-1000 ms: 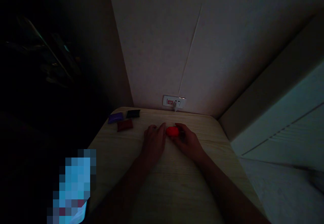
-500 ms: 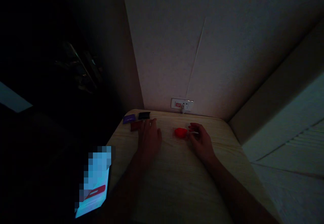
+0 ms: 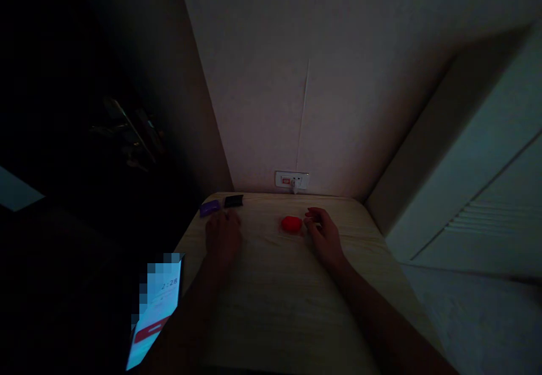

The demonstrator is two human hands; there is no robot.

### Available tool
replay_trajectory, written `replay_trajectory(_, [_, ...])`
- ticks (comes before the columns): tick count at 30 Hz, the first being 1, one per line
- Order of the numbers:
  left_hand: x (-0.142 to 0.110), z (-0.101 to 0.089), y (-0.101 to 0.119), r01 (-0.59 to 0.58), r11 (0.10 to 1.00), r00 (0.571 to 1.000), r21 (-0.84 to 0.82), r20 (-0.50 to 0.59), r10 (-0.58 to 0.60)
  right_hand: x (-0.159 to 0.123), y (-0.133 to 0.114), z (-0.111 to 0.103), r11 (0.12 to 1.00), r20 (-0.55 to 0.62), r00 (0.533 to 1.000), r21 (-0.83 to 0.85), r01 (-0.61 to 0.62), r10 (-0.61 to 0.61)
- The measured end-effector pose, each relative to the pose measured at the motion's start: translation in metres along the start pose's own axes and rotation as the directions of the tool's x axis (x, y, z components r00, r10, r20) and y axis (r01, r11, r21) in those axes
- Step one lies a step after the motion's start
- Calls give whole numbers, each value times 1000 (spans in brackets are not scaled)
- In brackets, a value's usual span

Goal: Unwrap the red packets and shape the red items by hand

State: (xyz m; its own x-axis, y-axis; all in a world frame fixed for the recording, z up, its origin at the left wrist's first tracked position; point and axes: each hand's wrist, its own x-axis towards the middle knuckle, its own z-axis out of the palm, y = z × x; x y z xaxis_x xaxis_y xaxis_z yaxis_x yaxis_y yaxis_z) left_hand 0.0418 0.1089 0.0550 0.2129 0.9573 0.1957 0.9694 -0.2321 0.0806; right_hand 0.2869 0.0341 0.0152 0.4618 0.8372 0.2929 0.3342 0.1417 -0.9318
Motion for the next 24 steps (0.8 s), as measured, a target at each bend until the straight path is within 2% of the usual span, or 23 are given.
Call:
replay_trajectory(5, [-6, -1, 18, -79, 994, 995, -77, 60, 83, 0, -1, 2, 1000, -12, 1000, 22, -13, 13])
replay_trajectory(8, [-9, -2, 36, -170, 973, 982, -153, 58, 181, 0, -3, -1, 999, -47, 999, 42, -6, 8])
replay_trajectory(11, [-14, 0, 52, -305, 905, 945, -295, 26, 327, -3, -7, -10, 998, -85, 996, 58, 8, -3])
replay_trajectory(12, [-17, 2, 56, -366, 832, 920, -417, -25, 392, -5, -10, -12, 998, -80, 997, 62, 11, -6])
replay_trajectory(14, [-24, 8, 61, -418, 676, 884, -606, -100, 457, -9, -17, -16, 997, -15, 1000, 71, 13, -12])
replay_trajectory(17, [-33, 20, 65, -481, 521, 827, -705, -166, 537, -18, -30, -15, 997, 170, 985, 76, 8, -20])
replay_trajectory(19, [-37, 26, 67, -524, 464, 798, -714, -222, 560, -23, -38, -13, 998, 318, 948, 61, 5, -24])
replay_trajectory(22, [-40, 31, 68, -543, 420, 774, -727, -240, 586, -25, -43, -11, 1000, 368, 930, 4, 12, -13])
replay_trajectory(24, [-40, 31, 68, -515, 420, 782, -747, -210, 587, -25, -41, -12, 996, 383, 923, -63, 69, -40])
